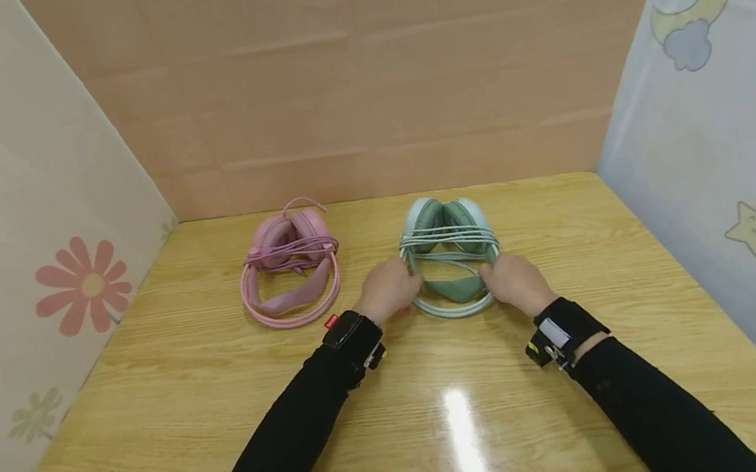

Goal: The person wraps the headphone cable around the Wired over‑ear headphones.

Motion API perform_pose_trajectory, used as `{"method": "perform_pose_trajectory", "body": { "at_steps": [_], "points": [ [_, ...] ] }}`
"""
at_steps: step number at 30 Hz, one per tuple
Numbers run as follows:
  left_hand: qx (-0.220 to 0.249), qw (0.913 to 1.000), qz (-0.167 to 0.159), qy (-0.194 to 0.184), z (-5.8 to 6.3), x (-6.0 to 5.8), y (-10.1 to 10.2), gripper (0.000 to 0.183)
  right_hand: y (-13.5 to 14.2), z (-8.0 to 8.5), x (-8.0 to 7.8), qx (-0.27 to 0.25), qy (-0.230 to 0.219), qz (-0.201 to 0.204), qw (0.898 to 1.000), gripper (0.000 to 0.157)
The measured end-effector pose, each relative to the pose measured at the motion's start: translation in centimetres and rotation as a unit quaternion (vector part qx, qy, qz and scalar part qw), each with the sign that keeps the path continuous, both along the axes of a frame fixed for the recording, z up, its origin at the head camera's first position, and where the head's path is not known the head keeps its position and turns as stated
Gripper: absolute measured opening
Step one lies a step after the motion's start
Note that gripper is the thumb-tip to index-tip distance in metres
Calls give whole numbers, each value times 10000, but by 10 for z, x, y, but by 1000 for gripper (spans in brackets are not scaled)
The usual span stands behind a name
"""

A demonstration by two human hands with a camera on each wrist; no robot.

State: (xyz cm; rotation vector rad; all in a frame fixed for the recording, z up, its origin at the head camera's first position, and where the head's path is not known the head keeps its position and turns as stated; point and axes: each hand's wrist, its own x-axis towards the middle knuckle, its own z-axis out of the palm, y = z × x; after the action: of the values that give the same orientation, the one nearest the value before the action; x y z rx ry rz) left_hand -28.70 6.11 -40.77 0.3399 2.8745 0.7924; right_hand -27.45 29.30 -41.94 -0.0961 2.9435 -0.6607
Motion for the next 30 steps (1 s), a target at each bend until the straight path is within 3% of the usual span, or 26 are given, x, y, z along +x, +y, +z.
{"method": "perform_pose_trajectory", "body": {
  "at_steps": [7, 15, 24, 30],
  "points": [
    [71, 9998, 148, -57, -3, -11, 15, 40, 9, -1, -14, 96, -26, -29, 9999, 47],
    [83, 9978, 518, 400, -8, -9, 31, 30, 18, 2, -22, -13, -98, -142, 9999, 47],
    [-9, 9972, 558, 492, -10, -12, 31, 26, 19, 2, -23, 99, -311, -338, 9989, 48],
    [182, 9985, 357, 376, -11, -12, 23, 31, 18, 4, -20, 165, -484, -293, 9983, 53]
  ]
}}
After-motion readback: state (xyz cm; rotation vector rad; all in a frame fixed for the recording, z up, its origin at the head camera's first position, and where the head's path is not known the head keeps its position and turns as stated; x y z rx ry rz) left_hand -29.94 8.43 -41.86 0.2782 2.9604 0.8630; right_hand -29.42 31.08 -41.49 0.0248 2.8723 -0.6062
